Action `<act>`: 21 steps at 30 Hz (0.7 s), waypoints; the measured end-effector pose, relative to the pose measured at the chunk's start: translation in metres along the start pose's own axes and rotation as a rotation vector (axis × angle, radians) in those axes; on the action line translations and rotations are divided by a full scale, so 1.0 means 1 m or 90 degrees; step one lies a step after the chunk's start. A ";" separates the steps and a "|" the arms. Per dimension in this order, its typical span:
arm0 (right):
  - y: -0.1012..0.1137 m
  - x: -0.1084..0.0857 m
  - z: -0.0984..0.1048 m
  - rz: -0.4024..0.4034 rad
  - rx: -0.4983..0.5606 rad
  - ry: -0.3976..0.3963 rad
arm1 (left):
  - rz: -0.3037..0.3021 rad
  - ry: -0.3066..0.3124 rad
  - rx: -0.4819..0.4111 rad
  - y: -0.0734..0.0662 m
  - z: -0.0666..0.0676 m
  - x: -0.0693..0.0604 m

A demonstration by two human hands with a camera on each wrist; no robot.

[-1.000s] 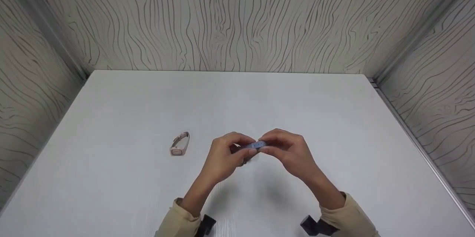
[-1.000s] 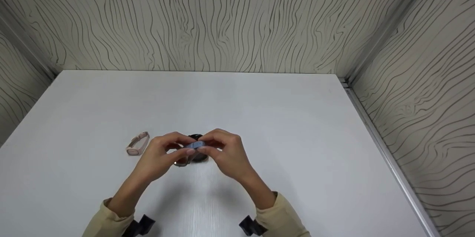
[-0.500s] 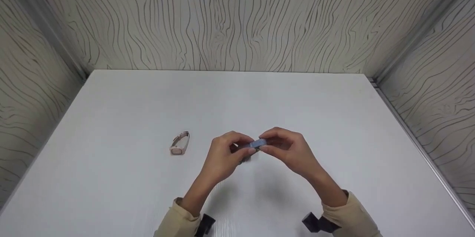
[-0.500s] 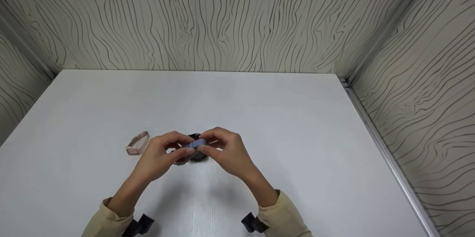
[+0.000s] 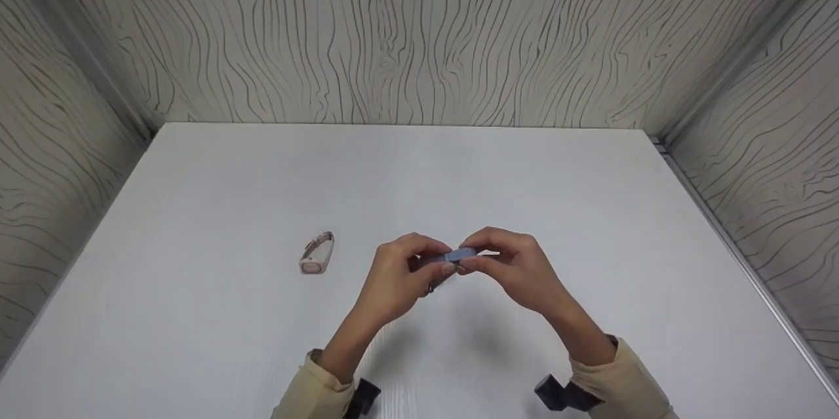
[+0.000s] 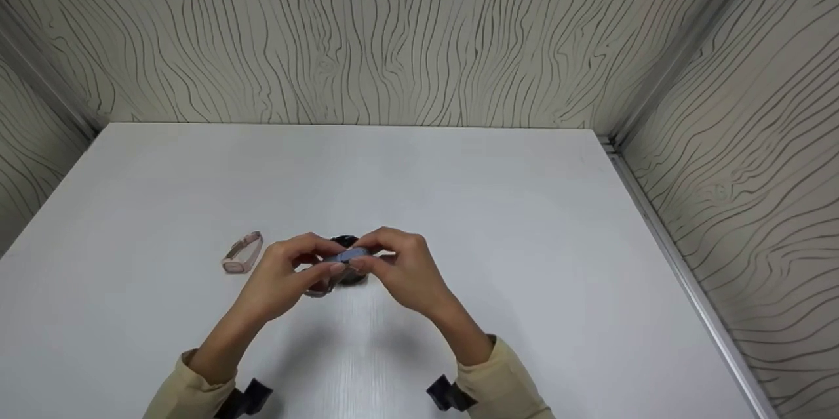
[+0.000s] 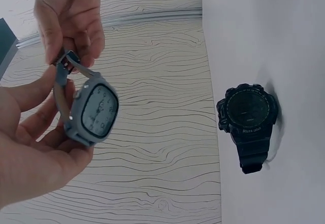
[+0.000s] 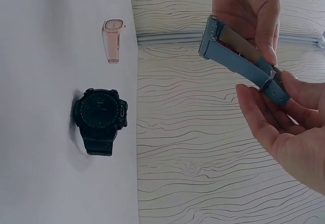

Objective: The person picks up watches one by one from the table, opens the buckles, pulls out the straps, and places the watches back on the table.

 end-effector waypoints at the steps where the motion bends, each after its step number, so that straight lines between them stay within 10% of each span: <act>1: -0.001 0.000 0.000 -0.006 0.012 -0.001 | 0.001 0.001 -0.002 0.000 0.000 0.000; 21: -0.014 -0.006 0.011 -0.056 0.039 -0.041 | 0.026 0.008 -0.018 0.006 0.000 0.000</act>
Point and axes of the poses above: each hand's wrist, its own x-axis towards the middle knuckle, its own z-axis out of the back of the hand, y = z × x, the point moved 10 cm from there along x, towards the middle knuckle, and after that the axes turned 1 degree about -z, right-handed, at the moved point
